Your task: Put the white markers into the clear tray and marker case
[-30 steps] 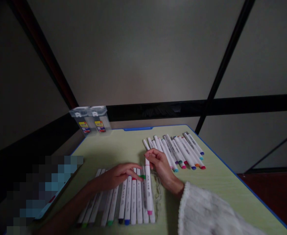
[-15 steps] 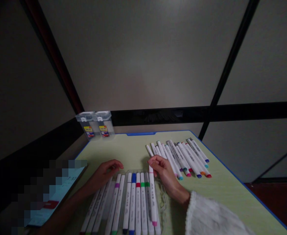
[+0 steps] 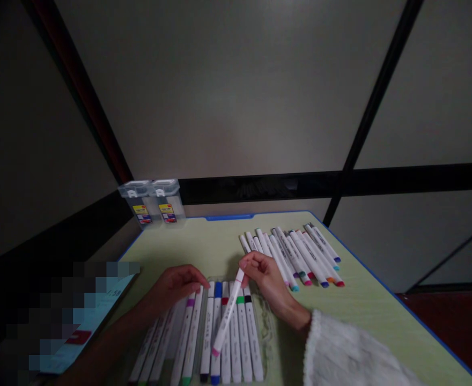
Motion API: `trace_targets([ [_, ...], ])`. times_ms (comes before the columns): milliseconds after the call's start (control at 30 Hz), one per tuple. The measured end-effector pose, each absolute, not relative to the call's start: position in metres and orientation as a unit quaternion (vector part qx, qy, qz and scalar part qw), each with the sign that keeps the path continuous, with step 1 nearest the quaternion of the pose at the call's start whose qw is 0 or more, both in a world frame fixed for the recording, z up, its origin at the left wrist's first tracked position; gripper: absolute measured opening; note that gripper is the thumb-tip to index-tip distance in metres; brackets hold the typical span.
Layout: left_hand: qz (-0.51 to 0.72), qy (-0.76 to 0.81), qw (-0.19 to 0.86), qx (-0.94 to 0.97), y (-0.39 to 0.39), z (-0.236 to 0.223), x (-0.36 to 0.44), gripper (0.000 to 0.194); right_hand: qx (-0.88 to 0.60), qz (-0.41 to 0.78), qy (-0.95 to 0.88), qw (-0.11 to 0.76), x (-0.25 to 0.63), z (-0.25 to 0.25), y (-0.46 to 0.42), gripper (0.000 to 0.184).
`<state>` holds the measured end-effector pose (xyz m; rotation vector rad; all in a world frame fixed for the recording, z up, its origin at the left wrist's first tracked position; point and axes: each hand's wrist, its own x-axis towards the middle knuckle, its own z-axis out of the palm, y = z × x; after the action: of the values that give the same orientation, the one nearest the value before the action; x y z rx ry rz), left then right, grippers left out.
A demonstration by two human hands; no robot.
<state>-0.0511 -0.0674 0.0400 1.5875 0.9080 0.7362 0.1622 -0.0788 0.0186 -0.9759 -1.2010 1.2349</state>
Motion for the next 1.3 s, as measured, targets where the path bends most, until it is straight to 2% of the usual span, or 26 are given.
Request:
trace_targets([
  [367,0.289,0.385,0.593,0.646,-0.080,0.032,-0.037,0.011,-0.374,0.553,-0.545,0.507,0.156,0.024,-0.085,0.028],
  [600,0.277,0.381,0.601,0.645,-0.083,0.030,-0.035,0.017,-0.329,0.610,-0.546,0.471,0.152,0.025,-0.089,0.021],
  [833,0.275,0.343,0.631,0.639,-0.078,0.034,-0.043,0.032,-0.306,0.612,-0.567,0.459,0.148,0.024,-0.093,0.020],
  [933,0.266,0.360,0.624,0.641,-0.070,0.040,-0.056,0.053,-0.324,0.601,-0.563,0.467,0.149,0.023,-0.093,0.018],
  [1033,0.263,0.388,0.608,0.641,-0.062,0.044,-0.067,0.065,-0.345,0.591,-0.551,0.477,0.151,0.021,-0.092,0.015],
  [1100,0.273,0.399,0.599,0.638,-0.058,0.045,-0.072,0.063,-0.356,0.586,-0.546,0.481,0.151,0.020,-0.091,0.015],
  [1300,0.253,0.406,0.601,0.640,-0.056,0.042,-0.075,0.037,-0.382,0.564,-0.554,0.478,0.152,0.021,-0.093,0.018],
])
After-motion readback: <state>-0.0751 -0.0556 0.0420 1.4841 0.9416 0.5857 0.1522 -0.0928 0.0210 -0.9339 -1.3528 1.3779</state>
